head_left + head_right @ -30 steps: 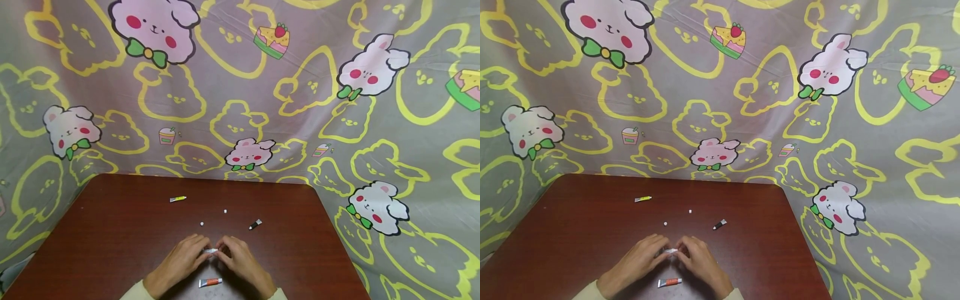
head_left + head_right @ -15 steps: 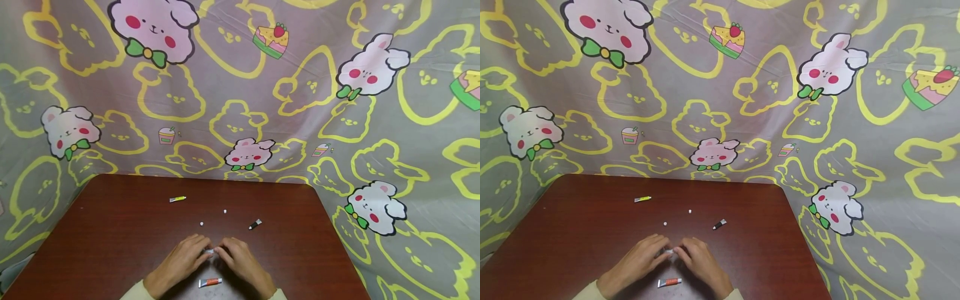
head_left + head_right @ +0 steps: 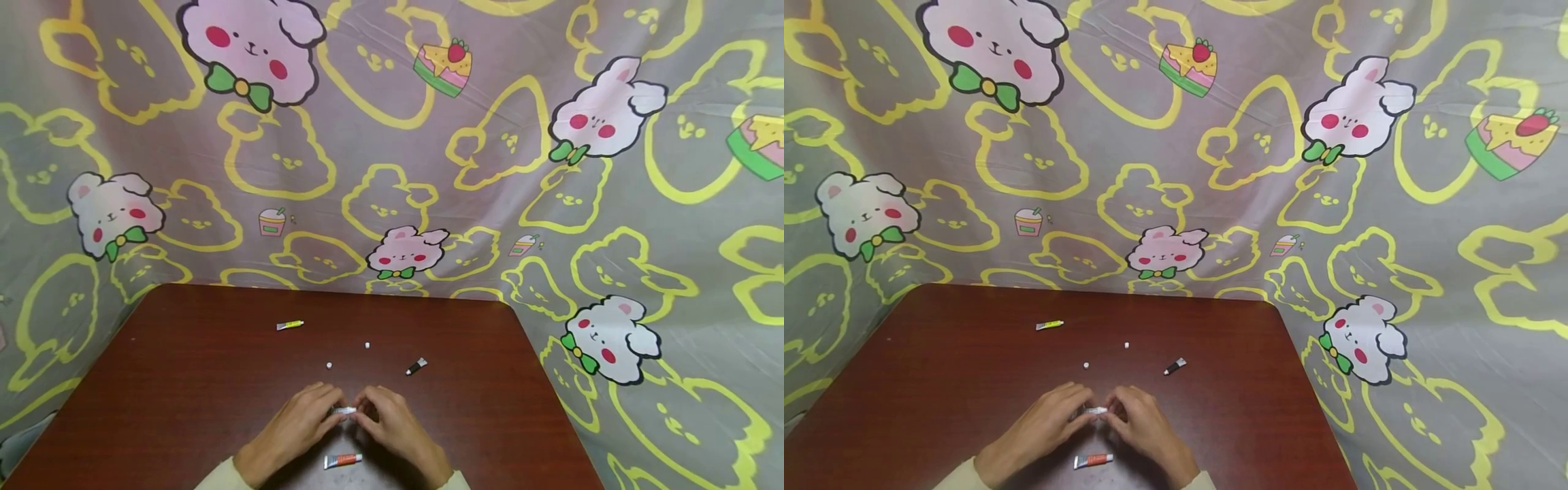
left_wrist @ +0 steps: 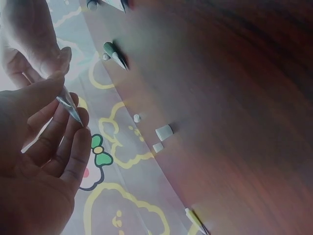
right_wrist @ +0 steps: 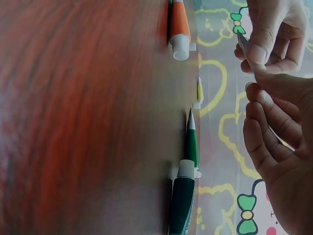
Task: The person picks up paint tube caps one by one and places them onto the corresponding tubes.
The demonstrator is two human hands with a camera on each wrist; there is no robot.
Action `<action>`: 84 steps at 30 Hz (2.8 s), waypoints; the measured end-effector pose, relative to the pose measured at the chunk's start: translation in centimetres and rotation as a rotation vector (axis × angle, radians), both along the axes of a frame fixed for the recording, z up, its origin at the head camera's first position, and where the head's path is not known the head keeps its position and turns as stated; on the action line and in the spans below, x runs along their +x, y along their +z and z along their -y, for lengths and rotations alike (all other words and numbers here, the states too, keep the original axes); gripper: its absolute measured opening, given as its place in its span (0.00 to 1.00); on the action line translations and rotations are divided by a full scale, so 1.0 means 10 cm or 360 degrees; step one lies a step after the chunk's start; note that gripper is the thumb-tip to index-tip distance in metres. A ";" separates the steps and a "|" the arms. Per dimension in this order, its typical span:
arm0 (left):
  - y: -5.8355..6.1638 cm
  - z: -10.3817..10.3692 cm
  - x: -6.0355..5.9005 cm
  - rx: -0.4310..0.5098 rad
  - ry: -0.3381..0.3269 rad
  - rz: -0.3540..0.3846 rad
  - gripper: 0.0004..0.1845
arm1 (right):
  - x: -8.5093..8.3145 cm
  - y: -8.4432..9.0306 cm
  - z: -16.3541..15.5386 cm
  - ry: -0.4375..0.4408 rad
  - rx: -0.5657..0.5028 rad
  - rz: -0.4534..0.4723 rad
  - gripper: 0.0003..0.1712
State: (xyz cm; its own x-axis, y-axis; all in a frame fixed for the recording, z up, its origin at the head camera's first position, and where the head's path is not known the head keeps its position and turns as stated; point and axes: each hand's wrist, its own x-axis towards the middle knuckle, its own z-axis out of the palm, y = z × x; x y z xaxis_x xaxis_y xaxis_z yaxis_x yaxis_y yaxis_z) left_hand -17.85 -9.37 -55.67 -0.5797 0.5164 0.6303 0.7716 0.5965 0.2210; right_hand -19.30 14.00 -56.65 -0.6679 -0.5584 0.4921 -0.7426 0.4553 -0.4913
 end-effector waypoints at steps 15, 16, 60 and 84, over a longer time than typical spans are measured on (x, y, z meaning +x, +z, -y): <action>0.00 -0.01 0.00 0.0012 -0.0017 0.0009 0.14 | 0.00 -0.04 -0.02 -0.0082 0.0072 -0.0051 0.06; 0.01 -0.01 0.00 0.0011 -0.0018 0.0014 0.14 | 0.00 -0.04 -0.02 -0.0082 0.0068 -0.0049 0.06; -0.09 0.27 -0.15 -0.0013 0.0093 0.0052 0.15 | -0.16 -0.06 -0.15 -0.0181 0.0116 -0.0171 0.06; -0.30 0.66 -0.31 -0.0075 0.0356 0.0160 0.18 | -0.48 -0.04 -0.41 -0.0438 0.0253 -0.0162 0.05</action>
